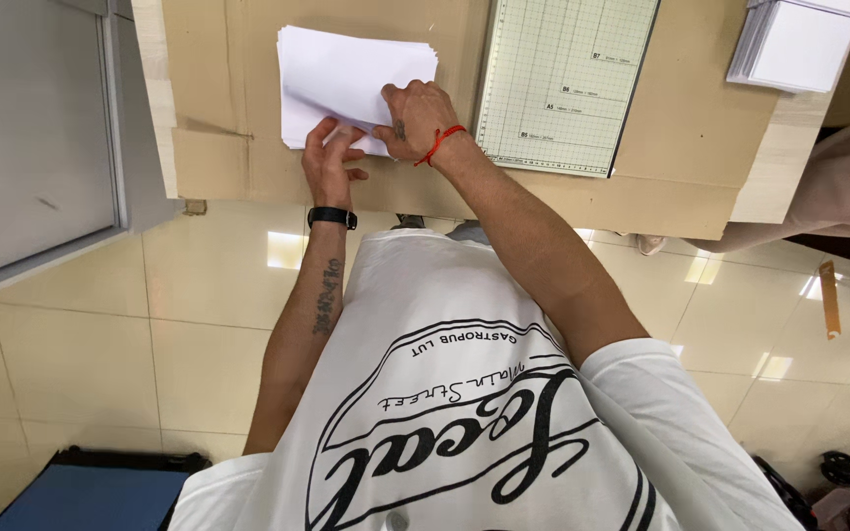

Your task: The person cuts stacks of paper by hand using a guillotine paper cutter, first taking sheets from a stack and aligning them on the cutter board.

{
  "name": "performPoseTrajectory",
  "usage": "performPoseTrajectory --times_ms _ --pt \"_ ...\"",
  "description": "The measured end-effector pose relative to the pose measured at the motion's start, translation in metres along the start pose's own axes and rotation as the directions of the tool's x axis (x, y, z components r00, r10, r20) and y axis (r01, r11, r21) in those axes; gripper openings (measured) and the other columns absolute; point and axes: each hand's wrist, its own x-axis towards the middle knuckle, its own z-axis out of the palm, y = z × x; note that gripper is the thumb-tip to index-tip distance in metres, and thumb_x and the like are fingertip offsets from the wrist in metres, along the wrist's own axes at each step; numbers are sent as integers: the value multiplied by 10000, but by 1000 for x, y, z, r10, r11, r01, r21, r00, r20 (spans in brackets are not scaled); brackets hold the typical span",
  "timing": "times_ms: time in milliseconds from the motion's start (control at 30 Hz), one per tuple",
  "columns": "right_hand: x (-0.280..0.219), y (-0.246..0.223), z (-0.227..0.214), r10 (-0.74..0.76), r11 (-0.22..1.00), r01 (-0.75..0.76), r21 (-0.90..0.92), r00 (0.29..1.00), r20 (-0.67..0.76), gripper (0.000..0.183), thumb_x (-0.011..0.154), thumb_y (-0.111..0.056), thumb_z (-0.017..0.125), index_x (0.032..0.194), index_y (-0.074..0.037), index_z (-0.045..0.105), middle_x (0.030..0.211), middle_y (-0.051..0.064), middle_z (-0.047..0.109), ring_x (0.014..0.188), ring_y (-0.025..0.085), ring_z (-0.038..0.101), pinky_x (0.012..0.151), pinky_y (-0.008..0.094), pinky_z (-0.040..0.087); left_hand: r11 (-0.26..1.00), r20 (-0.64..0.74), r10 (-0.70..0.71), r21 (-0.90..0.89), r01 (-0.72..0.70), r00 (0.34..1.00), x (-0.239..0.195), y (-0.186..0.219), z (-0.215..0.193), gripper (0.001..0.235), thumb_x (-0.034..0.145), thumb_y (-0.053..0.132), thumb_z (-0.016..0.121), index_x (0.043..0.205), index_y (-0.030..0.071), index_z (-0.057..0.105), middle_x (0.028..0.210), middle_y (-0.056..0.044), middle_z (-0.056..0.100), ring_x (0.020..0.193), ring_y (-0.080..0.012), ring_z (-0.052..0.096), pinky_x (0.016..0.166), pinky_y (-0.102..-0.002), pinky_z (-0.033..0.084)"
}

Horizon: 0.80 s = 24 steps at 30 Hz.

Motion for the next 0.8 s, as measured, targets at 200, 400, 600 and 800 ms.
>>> performPoseTrajectory --times_ms 200,400,600,800 --pt "-7 5 3 -2 996 5 91 999 -41 700 1117 -711 810 1302 -39 754 1043 294 817 922 538 782 898 662 622 998 -92 28 50 -23 995 10 -9 9 743 943 765 845 1153 68 700 1084 -88 754 964 -228 877 545 -354 656" --pt "-15 1 -22 34 992 -45 114 994 103 942 1023 -955 845 1396 -100 709 1140 263 816 1057 491 782 920 642 622 995 -117 41 96 -29 992 20 -14 19 427 1043 450 886 1143 37 930 848 -71 836 680 -196 781 534 -363 618" --pt "-22 16 -6 27 982 -28 184 1000 7 691 999 -776 855 1188 -122 738 962 124 845 973 457 786 887 610 619 994 -230 17 110 9 973 37 -38 18 462 1103 308 878 825 99 573 698 -24 552 574 -238 608 599 -433 651" --pt "-86 52 -23 106 828 92 553 943 -316 451 1172 -523 838 1463 -180 806 1268 199 937 1231 514 910 1027 656 740 970 -220 238 95 -222 946 74 -97 1 358 1162 190 931 998 -37 709 675 -126 728 493 -241 809 466 -360 609"
